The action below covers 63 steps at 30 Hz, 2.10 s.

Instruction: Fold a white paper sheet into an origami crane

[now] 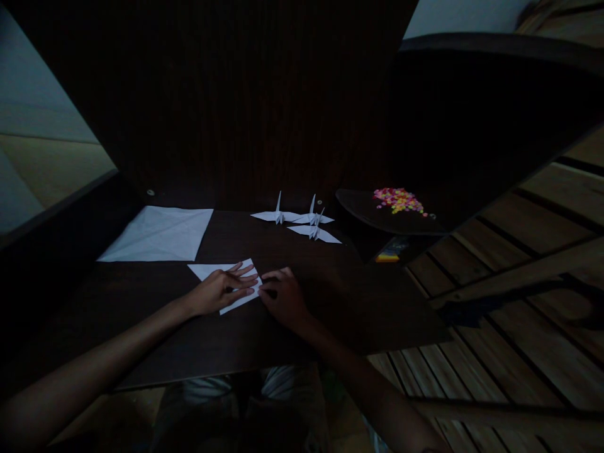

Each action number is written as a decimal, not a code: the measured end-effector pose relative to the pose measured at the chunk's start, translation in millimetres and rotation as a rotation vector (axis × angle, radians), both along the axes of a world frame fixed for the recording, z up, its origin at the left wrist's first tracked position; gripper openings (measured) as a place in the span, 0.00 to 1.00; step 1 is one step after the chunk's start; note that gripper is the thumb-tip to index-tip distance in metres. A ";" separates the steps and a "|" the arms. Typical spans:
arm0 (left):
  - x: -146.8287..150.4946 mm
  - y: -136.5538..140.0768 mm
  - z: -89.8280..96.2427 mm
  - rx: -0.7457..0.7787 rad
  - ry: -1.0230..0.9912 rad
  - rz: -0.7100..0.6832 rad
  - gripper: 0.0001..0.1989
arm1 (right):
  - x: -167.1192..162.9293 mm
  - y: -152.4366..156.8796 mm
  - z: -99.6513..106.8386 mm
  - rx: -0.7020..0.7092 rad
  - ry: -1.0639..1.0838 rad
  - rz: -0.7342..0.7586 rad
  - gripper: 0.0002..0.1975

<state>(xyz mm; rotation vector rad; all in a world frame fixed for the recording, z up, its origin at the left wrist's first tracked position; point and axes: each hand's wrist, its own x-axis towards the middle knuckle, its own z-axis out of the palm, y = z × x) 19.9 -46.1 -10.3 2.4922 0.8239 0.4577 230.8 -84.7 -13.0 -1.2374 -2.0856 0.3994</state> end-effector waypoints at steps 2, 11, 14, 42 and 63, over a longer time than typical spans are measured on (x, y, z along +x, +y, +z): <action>0.4 -0.1 0.3 -0.021 -0.005 0.011 0.18 | -1.0 0.8 -0.2 -0.009 0.012 -0.013 0.06; 0.7 -3.7 -1.9 0.046 -0.027 -0.001 0.17 | -4.2 -7.1 0.8 0.163 -0.240 0.052 0.08; 0.6 -5.3 -3.1 0.141 -0.020 -0.031 0.17 | -4.1 -13.7 1.2 0.207 -0.352 0.084 0.11; -19.4 9.6 -1.9 0.250 -0.023 0.020 0.16 | 13.4 55.2 8.8 -0.052 -0.155 0.191 0.16; -10.9 2.4 -8.8 0.349 0.171 0.222 0.24 | 1.0 55.5 -10.7 0.040 -0.224 0.244 0.17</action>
